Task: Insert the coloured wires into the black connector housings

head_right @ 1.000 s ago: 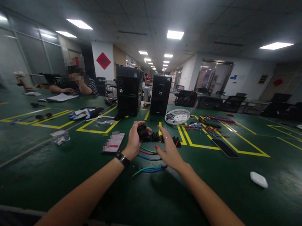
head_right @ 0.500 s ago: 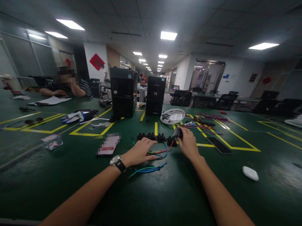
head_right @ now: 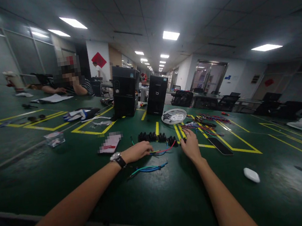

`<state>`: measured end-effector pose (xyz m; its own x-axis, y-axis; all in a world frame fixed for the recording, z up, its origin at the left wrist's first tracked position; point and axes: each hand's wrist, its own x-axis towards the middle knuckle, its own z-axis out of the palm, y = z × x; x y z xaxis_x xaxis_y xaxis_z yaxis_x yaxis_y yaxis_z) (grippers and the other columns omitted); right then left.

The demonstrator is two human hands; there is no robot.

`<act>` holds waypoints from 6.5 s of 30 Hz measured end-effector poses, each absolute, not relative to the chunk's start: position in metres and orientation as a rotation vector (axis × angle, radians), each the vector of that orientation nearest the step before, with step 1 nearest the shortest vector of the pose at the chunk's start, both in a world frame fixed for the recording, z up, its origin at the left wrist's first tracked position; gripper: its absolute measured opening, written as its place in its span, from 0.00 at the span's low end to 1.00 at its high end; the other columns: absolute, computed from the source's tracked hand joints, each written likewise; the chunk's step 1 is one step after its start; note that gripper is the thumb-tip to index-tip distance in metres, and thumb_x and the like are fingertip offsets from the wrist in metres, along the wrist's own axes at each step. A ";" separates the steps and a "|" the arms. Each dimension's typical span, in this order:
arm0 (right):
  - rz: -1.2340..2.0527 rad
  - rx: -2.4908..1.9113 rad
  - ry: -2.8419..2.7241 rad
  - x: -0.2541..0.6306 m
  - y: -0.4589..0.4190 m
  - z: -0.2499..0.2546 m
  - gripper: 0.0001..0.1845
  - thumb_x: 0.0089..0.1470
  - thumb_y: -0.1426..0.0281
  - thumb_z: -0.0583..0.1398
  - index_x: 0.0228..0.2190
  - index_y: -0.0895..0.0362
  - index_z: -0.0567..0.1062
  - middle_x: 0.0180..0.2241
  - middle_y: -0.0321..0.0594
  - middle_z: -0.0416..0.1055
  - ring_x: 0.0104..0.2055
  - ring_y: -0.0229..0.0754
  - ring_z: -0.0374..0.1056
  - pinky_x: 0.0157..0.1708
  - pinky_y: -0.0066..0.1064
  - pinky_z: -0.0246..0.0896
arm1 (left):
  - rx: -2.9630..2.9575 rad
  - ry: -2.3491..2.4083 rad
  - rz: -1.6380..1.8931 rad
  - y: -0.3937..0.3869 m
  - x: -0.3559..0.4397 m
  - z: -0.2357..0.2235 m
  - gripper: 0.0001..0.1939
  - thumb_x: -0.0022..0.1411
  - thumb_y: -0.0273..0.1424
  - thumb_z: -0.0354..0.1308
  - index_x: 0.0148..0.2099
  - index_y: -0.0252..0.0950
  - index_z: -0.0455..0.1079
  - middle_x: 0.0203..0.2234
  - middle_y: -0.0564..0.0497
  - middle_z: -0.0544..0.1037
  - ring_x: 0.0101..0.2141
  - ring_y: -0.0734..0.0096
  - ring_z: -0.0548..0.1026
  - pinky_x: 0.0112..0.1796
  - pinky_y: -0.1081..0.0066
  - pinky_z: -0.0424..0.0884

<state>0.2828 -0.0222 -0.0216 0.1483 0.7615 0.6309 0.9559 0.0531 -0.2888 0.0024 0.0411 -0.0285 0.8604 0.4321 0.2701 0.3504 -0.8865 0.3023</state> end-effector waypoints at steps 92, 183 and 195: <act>-0.045 -1.438 -1.857 0.174 -0.046 -0.012 0.17 0.60 0.68 0.50 0.44 0.55 0.76 0.29 0.40 0.77 0.28 0.42 0.72 0.32 0.30 0.62 | 0.873 0.418 1.032 0.032 0.026 -0.015 0.28 0.47 0.14 0.48 0.51 0.37 0.58 0.37 0.47 0.74 0.42 0.67 0.74 0.43 0.60 0.72; -0.157 -1.062 -2.669 0.156 -0.063 -0.013 0.10 0.58 0.66 0.56 0.35 0.57 0.76 0.35 0.42 0.72 0.36 0.41 0.67 0.36 0.31 0.55 | 2.492 1.218 0.710 0.129 0.043 -0.016 0.18 0.54 0.41 0.59 0.47 0.41 0.70 0.45 0.46 0.75 0.52 0.55 0.65 0.53 0.56 0.53; 0.062 -1.291 -1.811 0.184 -0.039 -0.023 0.12 0.62 0.67 0.50 0.35 0.57 0.71 0.23 0.35 0.69 0.26 0.38 0.65 0.29 0.26 0.54 | 2.236 0.936 1.005 0.096 0.033 -0.015 0.27 0.44 0.30 0.65 0.48 0.34 0.65 0.40 0.46 0.71 0.41 0.63 0.70 0.45 0.63 0.66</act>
<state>0.1842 -0.0390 -0.0234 -0.0668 0.7819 0.6198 0.7376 0.4570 -0.4971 0.0327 0.0961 -0.0151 0.4882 0.7575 0.4334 0.3784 -0.6312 0.6770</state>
